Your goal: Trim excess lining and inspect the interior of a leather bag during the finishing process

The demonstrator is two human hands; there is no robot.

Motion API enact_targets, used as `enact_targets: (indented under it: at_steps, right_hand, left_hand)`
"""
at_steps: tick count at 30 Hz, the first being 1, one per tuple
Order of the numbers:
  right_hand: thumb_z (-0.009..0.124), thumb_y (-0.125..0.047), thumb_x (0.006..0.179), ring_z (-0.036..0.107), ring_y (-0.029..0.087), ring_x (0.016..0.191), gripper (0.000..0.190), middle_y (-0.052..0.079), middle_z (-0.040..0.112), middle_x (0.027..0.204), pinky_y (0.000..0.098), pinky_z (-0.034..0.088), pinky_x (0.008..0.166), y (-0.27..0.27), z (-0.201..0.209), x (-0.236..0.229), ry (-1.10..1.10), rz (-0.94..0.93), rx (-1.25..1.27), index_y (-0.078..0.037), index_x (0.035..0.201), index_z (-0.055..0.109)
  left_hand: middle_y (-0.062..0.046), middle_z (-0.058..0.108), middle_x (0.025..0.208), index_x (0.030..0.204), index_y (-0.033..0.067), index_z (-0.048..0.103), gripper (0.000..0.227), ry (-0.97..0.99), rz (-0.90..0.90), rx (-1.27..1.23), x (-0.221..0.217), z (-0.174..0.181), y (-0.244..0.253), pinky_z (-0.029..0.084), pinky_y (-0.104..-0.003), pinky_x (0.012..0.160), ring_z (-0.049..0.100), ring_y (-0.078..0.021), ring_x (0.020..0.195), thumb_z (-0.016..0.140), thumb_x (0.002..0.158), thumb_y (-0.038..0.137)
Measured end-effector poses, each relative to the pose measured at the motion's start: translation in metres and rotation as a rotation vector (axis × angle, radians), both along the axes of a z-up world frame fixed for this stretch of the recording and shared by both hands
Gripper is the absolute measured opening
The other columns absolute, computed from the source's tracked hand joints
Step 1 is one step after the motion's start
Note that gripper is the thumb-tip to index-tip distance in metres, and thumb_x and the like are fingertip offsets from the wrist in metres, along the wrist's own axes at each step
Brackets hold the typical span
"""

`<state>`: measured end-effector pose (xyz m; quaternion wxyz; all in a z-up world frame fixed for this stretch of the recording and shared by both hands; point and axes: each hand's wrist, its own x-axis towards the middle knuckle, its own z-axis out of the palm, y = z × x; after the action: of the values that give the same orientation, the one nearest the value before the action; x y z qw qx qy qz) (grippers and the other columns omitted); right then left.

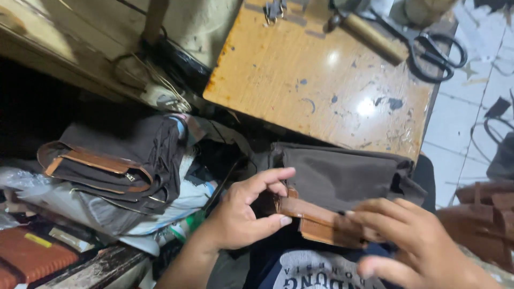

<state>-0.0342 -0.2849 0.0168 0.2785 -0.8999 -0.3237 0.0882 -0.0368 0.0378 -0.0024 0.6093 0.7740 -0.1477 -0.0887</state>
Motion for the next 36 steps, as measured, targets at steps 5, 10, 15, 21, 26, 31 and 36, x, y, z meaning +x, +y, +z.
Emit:
enact_targets:
  at_steps: [5,10,15,21,26,31,36]
  right_hand:
    - [0.081,-0.052,0.079,0.074,0.015,0.078,0.055,0.0,0.077,0.102,0.0291,0.056,0.072,0.042,-0.015,0.005,0.22,0.006,0.197,-0.013,0.116,0.073]
    - [0.08,-0.039,0.083,0.067,0.01,0.062,0.025,-0.005,0.072,0.072,0.0244,0.049,0.06,0.048,-0.025,0.01,0.323,0.027,0.375,-0.016,0.085,0.07]
    - [0.079,-0.031,0.087,0.054,0.019,0.055,0.02,-0.003,0.058,0.068,0.0314,0.039,0.062,0.035,-0.042,0.0,-0.041,0.071,0.236,-0.016,0.092,0.068]
    - [0.061,-0.009,0.096,0.039,0.025,0.051,0.007,0.005,0.046,0.065,0.0367,0.034,0.057,0.028,-0.043,-0.009,-0.435,0.105,0.226,-0.003,0.094,0.065]
    - [0.064,-0.005,0.095,0.042,0.023,0.052,0.006,0.008,0.054,0.072,0.0369,0.034,0.055,0.024,-0.049,-0.014,-0.59,0.132,0.28,0.001,0.095,0.065]
    - [0.064,-0.003,0.095,0.046,0.023,0.055,0.005,0.01,0.058,0.077,0.0377,0.041,0.058,0.022,-0.053,-0.016,-0.621,0.132,0.319,0.001,0.093,0.064]
    - [0.065,-0.004,0.095,0.049,0.022,0.057,0.007,0.011,0.059,0.079,0.0378,0.041,0.058,0.019,-0.058,-0.017,-0.615,0.136,0.332,0.003,0.096,0.062]
  left_hand:
    - [-0.003,0.071,0.11,0.145,0.0156,0.052,0.068,-0.173,-0.152,0.123,-0.007,0.001,-0.001,0.051,-0.035,0.096,0.07,-0.0208,0.1,0.075,0.081,0.013]
    - [0.002,0.071,0.109,0.145,0.0149,0.052,0.068,-0.192,-0.162,0.243,-0.013,0.007,-0.002,0.046,-0.036,0.097,0.071,-0.0182,0.101,0.071,0.08,0.016]
    - [0.0,0.074,0.103,0.115,0.0157,0.068,0.05,-0.3,-0.081,0.398,-0.016,0.003,-0.01,0.041,-0.037,0.09,0.069,-0.0199,0.091,0.079,0.08,0.05]
    - [0.003,0.066,0.093,0.098,0.0192,0.068,0.024,-0.415,-0.027,0.418,-0.025,-0.002,-0.03,0.036,-0.046,0.106,0.064,-0.0182,0.087,0.083,0.082,0.03]
    - [0.001,0.056,0.088,0.093,0.0176,0.072,0.016,-0.613,0.052,0.464,-0.027,0.0,-0.043,0.038,-0.045,0.093,0.059,-0.0198,0.078,0.076,0.082,0.006]
    - [0.003,0.057,0.083,0.088,0.0184,0.069,0.02,-0.722,0.098,0.479,-0.028,0.002,-0.048,0.039,-0.044,0.091,0.06,-0.0167,0.075,0.077,0.084,0.001]
    - [0.004,0.057,0.082,0.09,0.0187,0.069,0.021,-0.769,0.101,0.494,-0.027,0.001,-0.049,0.038,-0.042,0.089,0.059,-0.017,0.073,0.078,0.085,0.0]
